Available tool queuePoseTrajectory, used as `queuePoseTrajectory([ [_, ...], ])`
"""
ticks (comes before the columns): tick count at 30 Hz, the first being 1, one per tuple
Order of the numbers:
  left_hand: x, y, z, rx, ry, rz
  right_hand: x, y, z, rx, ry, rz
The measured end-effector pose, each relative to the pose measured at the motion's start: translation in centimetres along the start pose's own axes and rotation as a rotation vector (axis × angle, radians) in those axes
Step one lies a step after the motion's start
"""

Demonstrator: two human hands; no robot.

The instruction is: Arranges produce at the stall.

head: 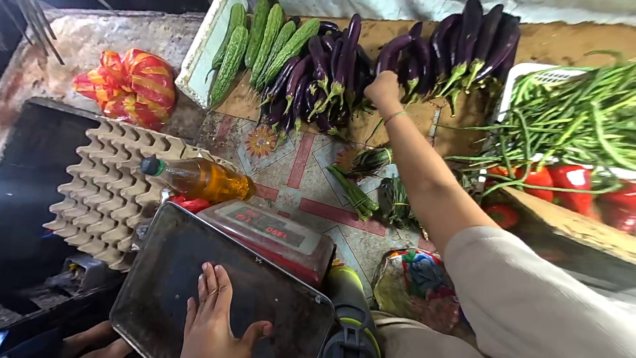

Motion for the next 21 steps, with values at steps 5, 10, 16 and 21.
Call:
queuePoseTrajectory([
  [5,-0.2,0.0,-0.1,0.002,0.008,-0.002,1.7,-2.0,-1.3,0.186,-0.024,-0.086],
  [10,0.0,-0.1,0.1,0.015,0.014,-0.005,1.5,-3.6,-1.3,0.144,0.051,0.003],
  [16,0.1,0.0,0.2,0.015,0.007,-0.039,1.7,-2.7,-2.0,0.128,0.074,-0.044],
  [21,0.3,0.0,0.2,0.015,-0.002,-0.03,0.0,-3.4,-3.8,0.096,-0.05,-0.006],
])
Point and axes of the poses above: each hand's wrist, its own y-axis away from the middle knuckle, its own x-axis out of the palm, z = x × y, the point moved 9 cm from there along -y, towards the middle knuckle, and after that the axes turned 5 degrees about -z, right-handed, at the moved point
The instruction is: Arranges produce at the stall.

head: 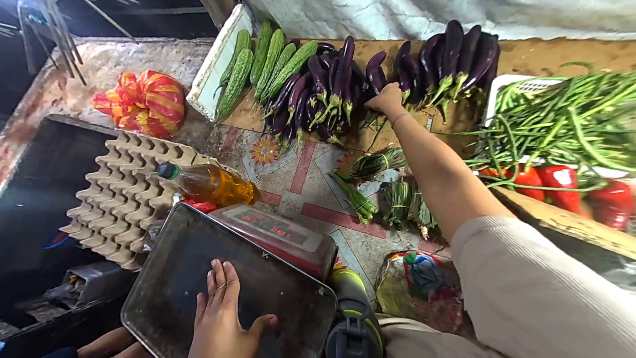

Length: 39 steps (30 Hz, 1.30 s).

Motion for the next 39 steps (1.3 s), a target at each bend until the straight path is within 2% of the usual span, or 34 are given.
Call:
queuePoseTrajectory([
  [4,0.0,-0.1,-0.2,-0.005,-0.006,0.03,-1.0,-1.5,-2.2,0.003,-0.082,0.062],
  [7,0.0,0.0,-0.2,-0.015,-0.001,0.038,-2.4,-1.2,-1.8,0.022,-0.131,0.062],
  [11,0.0,0.0,-0.1,-0.006,0.006,0.046,-5.5,-0.1,1.1,-0.13,-0.112,-0.077],
  [13,0.0,-0.1,-0.1,0.0,0.012,0.043,-6.1,-1.3,2.3,-0.166,-0.088,-0.16],
  [19,-0.1,-0.1,-0.1,0.043,0.054,0.019,-1.5,-6.0,4.6,-0.246,0.327,-0.199],
  [23,0.0,0.1,0.0,0.054,0.071,0.0,1.2,-7.3,4.3,-0.185,0.499,-0.217],
  [28,-0.1,0.1,0.1,0.06,0.075,-0.007,1.9,-6.0,5.5,-0.542,0.556,-0.23],
  [33,-0.1,0.2,0.0,0.066,0.088,-0.009,1.3,-6.5,3.0,-0.373,0.511,-0.278],
  [36,0.0,0.4,0.2,0.076,0.103,-0.046,1.3,-7.6,4.0,-0.285,0.483,-0.242],
  [39,0.0,0.4,0.0,0.087,0.097,-0.054,0.4,-7.6,5.2,-0.299,0.387,-0.201],
])
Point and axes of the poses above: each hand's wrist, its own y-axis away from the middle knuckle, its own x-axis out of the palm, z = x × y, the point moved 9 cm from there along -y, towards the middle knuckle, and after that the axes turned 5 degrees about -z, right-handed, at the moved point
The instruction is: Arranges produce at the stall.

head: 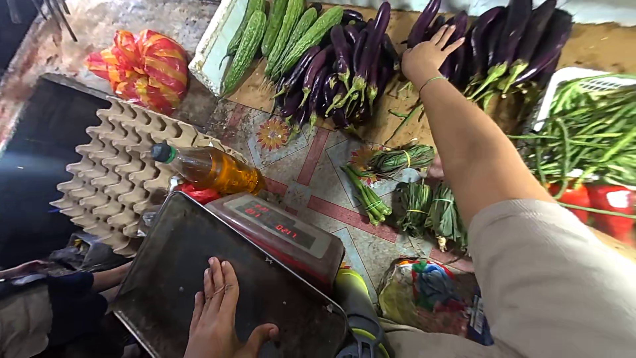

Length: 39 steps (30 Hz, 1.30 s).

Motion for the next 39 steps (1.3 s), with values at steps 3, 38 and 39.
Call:
queuePoseTrajectory([
  [3,0.0,-0.2,-0.3,-0.007,-0.013,0.015,-3.2,1.7,-1.0,-0.009,-0.13,-0.086],
  [38,-0.6,-1.8,-1.1,-0.169,-0.336,0.278,-1.5,2.9,6.4,0.089,-0.543,0.364],
  [39,-0.6,-1.8,-1.1,-0.166,-0.331,0.27,-3.0,2.8,5.7,0.075,-0.539,0.309],
])
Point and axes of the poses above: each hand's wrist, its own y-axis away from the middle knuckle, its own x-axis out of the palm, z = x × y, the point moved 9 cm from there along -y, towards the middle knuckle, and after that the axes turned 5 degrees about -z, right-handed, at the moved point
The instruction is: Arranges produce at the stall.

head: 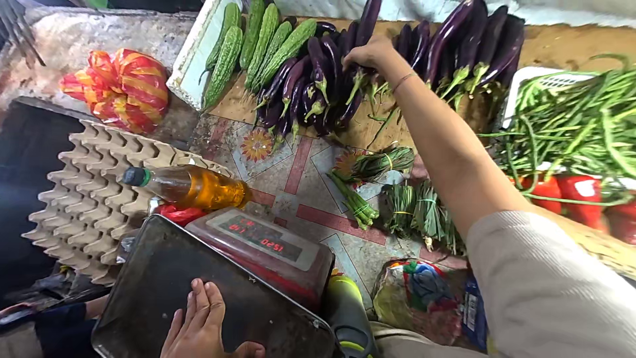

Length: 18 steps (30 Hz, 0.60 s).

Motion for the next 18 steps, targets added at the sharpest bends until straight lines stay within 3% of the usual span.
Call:
queuePoseTrajectory([
  [5,-0.3,0.0,-0.2,0.003,-0.003,-0.02,-5.3,-1.1,-1.2,0.064,0.296,-0.28],
  [8,-0.4,0.0,-0.3,0.012,0.024,-0.045,-3.5,-3.0,-3.1,-0.024,0.471,-0.258],
  [12,-0.3,0.2,-0.1,0.017,0.051,-0.065,0.4,-3.6,-4.8,-0.109,0.49,-0.25],
  [18,-0.1,0.3,0.1,0.031,0.076,-0.094,0.4,-3.7,-4.0,-0.072,0.438,-0.351],
])
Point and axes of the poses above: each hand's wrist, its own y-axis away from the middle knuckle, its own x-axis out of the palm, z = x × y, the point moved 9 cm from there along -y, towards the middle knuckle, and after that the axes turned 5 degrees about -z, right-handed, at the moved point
